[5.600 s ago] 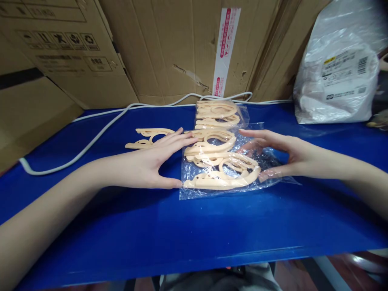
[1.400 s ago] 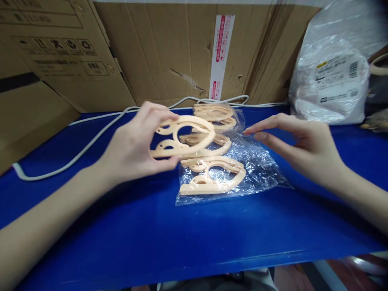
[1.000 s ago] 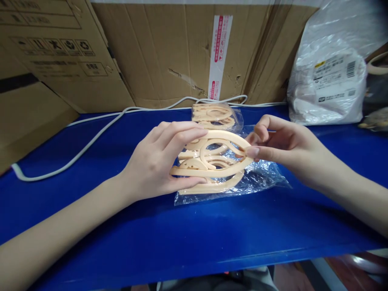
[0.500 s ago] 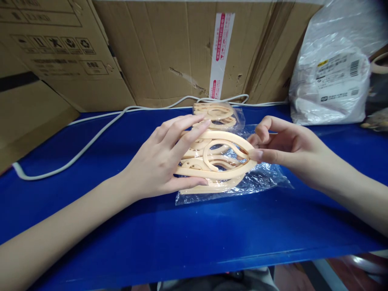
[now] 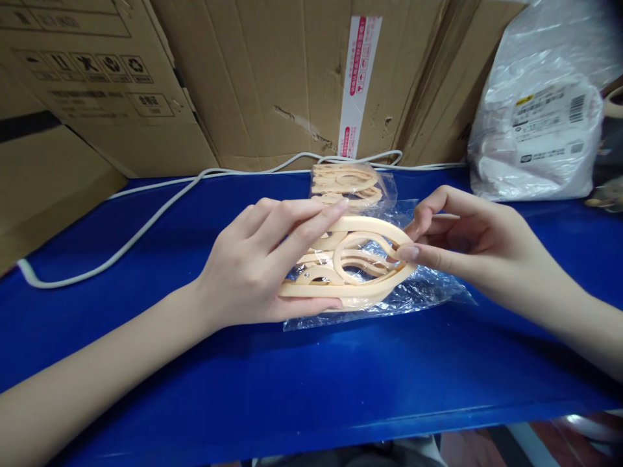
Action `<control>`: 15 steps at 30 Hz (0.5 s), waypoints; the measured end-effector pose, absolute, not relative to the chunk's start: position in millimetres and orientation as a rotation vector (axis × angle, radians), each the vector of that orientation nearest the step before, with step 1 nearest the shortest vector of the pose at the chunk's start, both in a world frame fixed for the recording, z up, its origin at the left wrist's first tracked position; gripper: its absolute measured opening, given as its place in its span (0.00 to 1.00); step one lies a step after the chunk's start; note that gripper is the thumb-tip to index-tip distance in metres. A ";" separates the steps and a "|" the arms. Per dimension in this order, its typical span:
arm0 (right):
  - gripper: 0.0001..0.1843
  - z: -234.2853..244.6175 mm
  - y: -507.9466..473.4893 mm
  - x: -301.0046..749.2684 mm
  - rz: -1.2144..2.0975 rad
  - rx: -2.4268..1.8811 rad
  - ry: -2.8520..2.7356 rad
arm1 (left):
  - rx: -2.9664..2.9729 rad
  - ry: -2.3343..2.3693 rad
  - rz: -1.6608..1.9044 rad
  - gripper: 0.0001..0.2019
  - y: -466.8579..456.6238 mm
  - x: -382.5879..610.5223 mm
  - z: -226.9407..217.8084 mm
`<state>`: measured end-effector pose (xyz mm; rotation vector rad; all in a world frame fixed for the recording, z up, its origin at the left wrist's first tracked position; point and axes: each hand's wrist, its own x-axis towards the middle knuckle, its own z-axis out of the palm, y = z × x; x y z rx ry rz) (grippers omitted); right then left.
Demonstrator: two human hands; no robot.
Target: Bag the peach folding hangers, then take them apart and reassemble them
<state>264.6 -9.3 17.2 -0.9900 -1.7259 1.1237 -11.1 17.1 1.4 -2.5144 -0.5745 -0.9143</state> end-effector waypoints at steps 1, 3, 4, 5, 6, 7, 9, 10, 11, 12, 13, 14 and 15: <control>0.16 17.9 -10.0 263.6 1.090 -1.004 -1.739 | -2.500 -0.564 -0.913 0.43 16.5 -10.8 1.3; 0.17 18.6 -10.8 261.9 1.043 -1.029 -1.755 | -2.475 -0.558 -0.905 0.43 15.6 -10.4 0.9; 0.17 18.6 -10.9 261.1 1.025 -1.040 -1.757 | -2.467 -0.561 -0.899 0.43 15.4 -10.3 0.6; 0.17 18.5 -10.8 260.5 1.009 -1.048 -1.757 | -2.463 -0.564 -0.895 0.43 15.5 -10.2 0.3; 0.18 18.2 -10.6 259.9 0.994 -1.056 -1.758 | -2.463 -0.566 -0.888 0.43 15.7 -10.2 -0.1; 0.18 17.9 -10.3 259.5 0.982 -1.057 -1.760 | -2.466 -0.567 -0.879 0.43 16.2 -10.1 -0.6; 0.19 17.2 -9.7 259.3 0.967 -1.051 -1.765 | -2.475 -0.561 -0.873 0.42 17.7 -9.9 -1.8; 0.19 16.6 -9.6 259.6 0.964 -1.046 -1.770 | -2.483 -0.557 -0.872 0.42 18.5 -9.6 -2.4; 0.19 15.8 -9.7 260.2 0.960 -1.045 -1.780 | -2.490 -0.551 -0.877 0.42 19.3 -9.3 -3.1; 0.18 14.8 -9.9 261.1 0.945 -1.049 -1.799 | -2.496 -0.546 -0.887 0.42 20.1 -8.9 -3.7; 0.16 13.4 -10.2 262.3 0.903 -1.052 -1.832 | -2.503 -0.542 -0.900 0.42 20.7 -8.5 -4.2; 0.14 11.8 -10.4 263.5 0.820 -1.055 -1.880 | -2.510 -0.540 -0.913 0.42 21.0 -8.0 -4.6; 0.13 10.2 -10.6 264.5 0.703 -1.045 -1.947 | -2.520 -0.543 -0.926 0.42 21.0 -7.4 -4.8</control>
